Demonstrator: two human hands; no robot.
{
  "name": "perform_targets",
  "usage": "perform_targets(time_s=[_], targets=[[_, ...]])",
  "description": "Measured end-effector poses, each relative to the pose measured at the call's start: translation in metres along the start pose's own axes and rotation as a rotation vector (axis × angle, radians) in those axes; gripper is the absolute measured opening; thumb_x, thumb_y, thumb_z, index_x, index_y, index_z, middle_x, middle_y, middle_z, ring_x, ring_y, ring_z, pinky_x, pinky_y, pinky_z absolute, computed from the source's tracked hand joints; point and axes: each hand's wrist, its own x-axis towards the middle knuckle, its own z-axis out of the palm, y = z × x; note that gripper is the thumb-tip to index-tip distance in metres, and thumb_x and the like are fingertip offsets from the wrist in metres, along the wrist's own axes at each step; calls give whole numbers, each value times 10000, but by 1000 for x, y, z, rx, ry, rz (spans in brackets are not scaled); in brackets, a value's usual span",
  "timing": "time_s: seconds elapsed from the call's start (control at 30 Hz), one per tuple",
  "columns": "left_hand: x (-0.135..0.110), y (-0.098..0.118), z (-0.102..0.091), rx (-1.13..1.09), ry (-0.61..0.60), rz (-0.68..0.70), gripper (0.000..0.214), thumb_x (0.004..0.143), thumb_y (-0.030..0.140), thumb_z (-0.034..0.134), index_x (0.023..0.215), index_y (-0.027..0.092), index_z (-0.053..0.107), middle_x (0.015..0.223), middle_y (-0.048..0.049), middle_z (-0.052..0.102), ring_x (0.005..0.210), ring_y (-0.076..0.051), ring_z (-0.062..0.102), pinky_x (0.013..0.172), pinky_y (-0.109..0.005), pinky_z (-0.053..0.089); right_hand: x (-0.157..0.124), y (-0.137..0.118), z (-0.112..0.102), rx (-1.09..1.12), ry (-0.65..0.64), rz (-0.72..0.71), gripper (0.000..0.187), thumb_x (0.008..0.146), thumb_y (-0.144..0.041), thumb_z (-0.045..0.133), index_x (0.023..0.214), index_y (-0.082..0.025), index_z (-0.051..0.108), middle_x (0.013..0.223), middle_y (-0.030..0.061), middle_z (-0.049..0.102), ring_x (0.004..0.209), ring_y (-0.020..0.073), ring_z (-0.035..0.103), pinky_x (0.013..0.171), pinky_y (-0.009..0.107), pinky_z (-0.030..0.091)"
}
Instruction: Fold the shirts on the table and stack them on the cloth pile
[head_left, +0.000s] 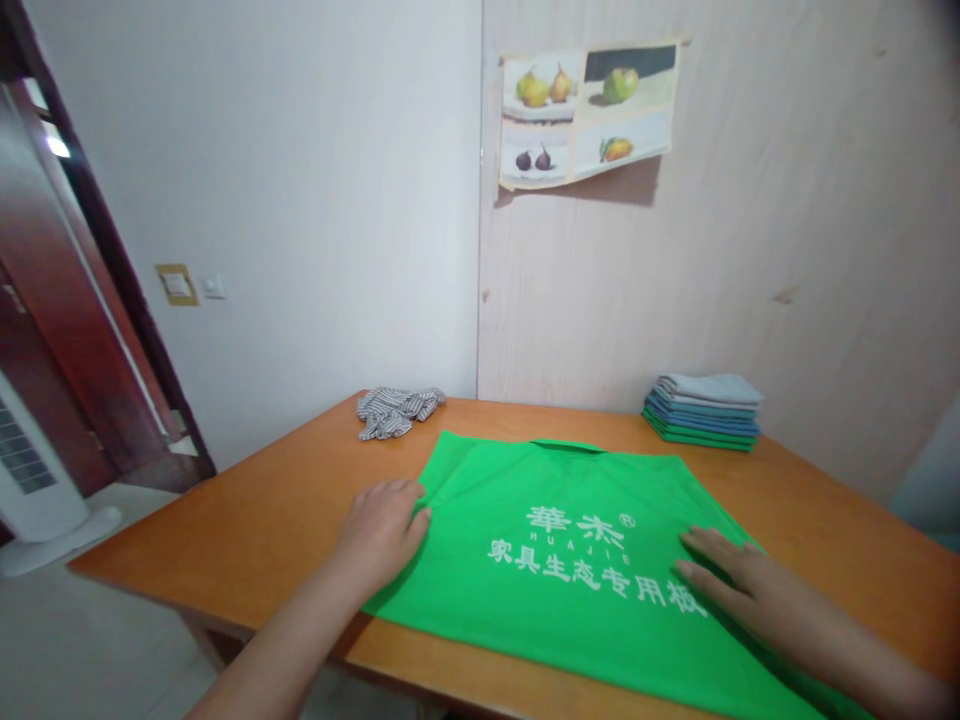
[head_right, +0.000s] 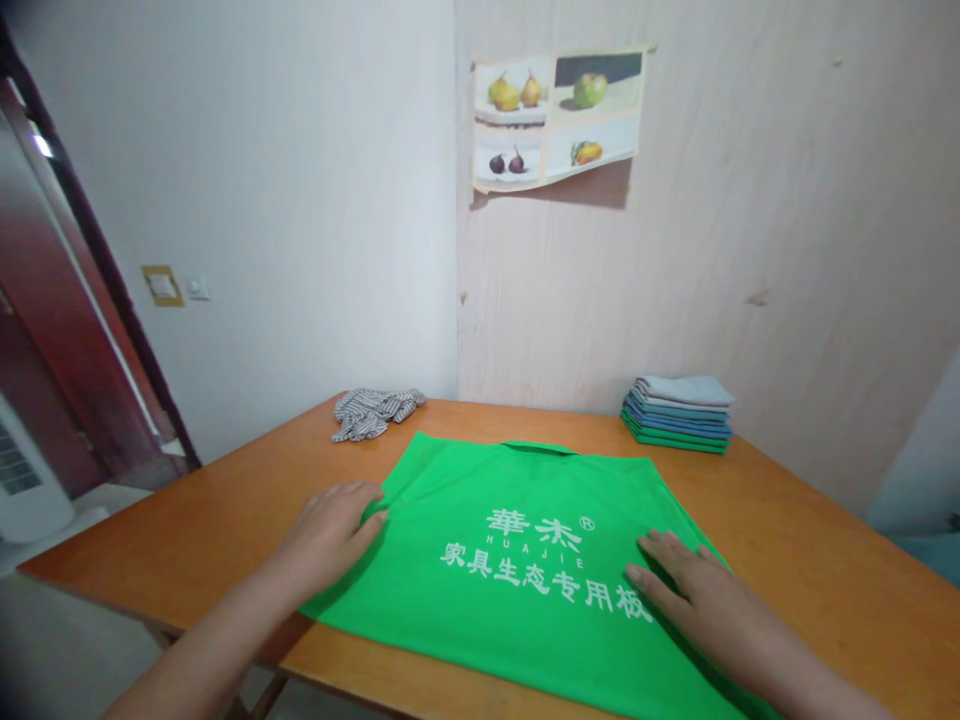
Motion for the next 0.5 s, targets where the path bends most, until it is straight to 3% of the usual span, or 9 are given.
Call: perform_targets(time_s=[0.1, 0.23, 0.37, 0.5], targets=[[28, 27, -5, -65, 10, 145, 288, 942, 336, 444, 1093, 208, 653, 1096, -110, 673, 1067, -283, 599, 930, -398, 434, 20, -20, -11, 34, 59, -35, 690, 926, -672, 397, 1398, -199, 571, 1468, 118, 503, 1361, 340, 456, 1140, 536, 378], [71, 72, 2, -76, -55, 308, 297, 942, 345, 450, 1102, 214, 665, 1097, -105, 680, 1034, -282, 617, 908, -393, 455, 50, -61, -22, 72, 94, -75, 757, 939, -672, 364, 1487, -158, 449, 1549, 134, 374, 1446, 319, 317, 1173, 514, 313], [113, 109, 20, -99, -136, 405, 327, 951, 358, 431, 1094, 193, 674, 1131, -124, 683, 1078, -296, 618, 932, -404, 462, 64, -82, -13, 25, -33, -83, 848, 931, -704, 327, 1532, -107, 354, 1602, 147, 239, 1489, 308, 187, 1208, 497, 215], [140, 128, 46, -119, -158, 431, 417, 990, 378, 351, 1232, 183, 630, 1325, -133, 616, 1248, -283, 544, 1067, -418, 388, 61, -79, 3, -2, -146, -34, 848, 928, -731, 277, 1546, -153, 330, 1612, 122, 227, 1496, 305, 170, 1214, 514, 158]])
